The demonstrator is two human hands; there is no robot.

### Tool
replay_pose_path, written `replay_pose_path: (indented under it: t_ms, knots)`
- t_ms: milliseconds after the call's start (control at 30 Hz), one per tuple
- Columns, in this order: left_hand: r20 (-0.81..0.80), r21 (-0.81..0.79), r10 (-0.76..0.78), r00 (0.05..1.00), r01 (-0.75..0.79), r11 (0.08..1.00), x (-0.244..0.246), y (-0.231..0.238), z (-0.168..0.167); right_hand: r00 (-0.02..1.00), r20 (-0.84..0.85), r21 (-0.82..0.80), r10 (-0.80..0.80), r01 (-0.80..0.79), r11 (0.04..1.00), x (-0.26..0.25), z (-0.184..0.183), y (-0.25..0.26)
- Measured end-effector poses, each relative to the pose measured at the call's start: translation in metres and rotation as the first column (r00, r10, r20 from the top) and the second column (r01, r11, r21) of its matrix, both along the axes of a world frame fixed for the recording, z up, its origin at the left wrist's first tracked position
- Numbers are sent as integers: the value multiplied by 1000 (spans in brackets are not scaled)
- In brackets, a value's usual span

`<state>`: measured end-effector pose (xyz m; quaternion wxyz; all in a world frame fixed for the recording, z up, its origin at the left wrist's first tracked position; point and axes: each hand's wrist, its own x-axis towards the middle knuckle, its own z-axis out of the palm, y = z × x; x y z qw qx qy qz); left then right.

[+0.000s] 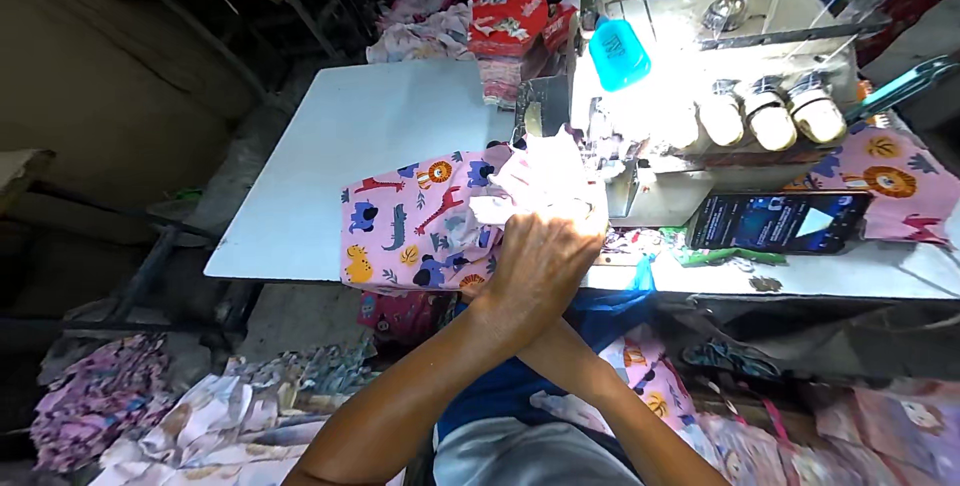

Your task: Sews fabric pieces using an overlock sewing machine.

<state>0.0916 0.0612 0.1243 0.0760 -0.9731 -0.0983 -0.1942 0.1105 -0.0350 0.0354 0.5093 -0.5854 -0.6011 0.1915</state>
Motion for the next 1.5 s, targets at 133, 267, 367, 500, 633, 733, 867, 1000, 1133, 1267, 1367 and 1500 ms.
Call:
replay_pose_path:
  t_ms: [133, 267, 367, 500, 633, 733, 867, 1000, 1133, 1267, 1367, 1500]
  knots:
    - [45, -24, 8, 999, -7, 1000, 6, 13, -1, 998, -26, 9, 56, -56, 998, 6, -12, 5]
    - [85, -93, 104, 991, -96, 991, 23, 34, -6, 990, -88, -41, 113, -117, 992, 16, -26, 1]
    - [116, -229, 199, 973, -169, 959, 36, 58, -12, 991, -94, -32, 92, -95, 995, 26, -29, -5]
    - [121, -335, 296, 947, -241, 911, 33, 74, -11, 993, -117, -21, 13, -16, 1000, 41, -20, -14]
    - [160, -370, 302, 940, -226, 901, 4, 69, -11, 986, -154, 21, -62, 66, 998, 53, -9, -16]
    - [201, -398, 264, 943, -167, 902, -28, 47, -11, 975, -203, 34, -90, 98, 995, 59, -2, -10]
    - [257, -465, 312, 915, -166, 870, -36, 27, -27, 960, -276, 104, -39, 70, 992, 62, 5, 0]
    - [298, -490, 207, 932, -37, 871, -34, -4, -59, 906, -390, 72, -165, 209, 975, 66, 3, 0]
    - [293, -434, 55, 954, 82, 897, -16, -14, -82, 755, -487, 101, -440, 549, 830, 86, -2, -1]
    - [323, -394, -49, 945, 181, 901, -9, -2, -100, 734, -453, 127, -506, 615, 778, 94, -2, -7]
    - [299, -412, -43, 953, 169, 895, -40, 22, -121, 795, -375, 85, -477, 542, 836, 74, -11, -22]
    - [13, -708, 243, 970, -163, 687, -92, 86, -109, 876, -289, -38, -386, 393, 919, 52, -35, -37]
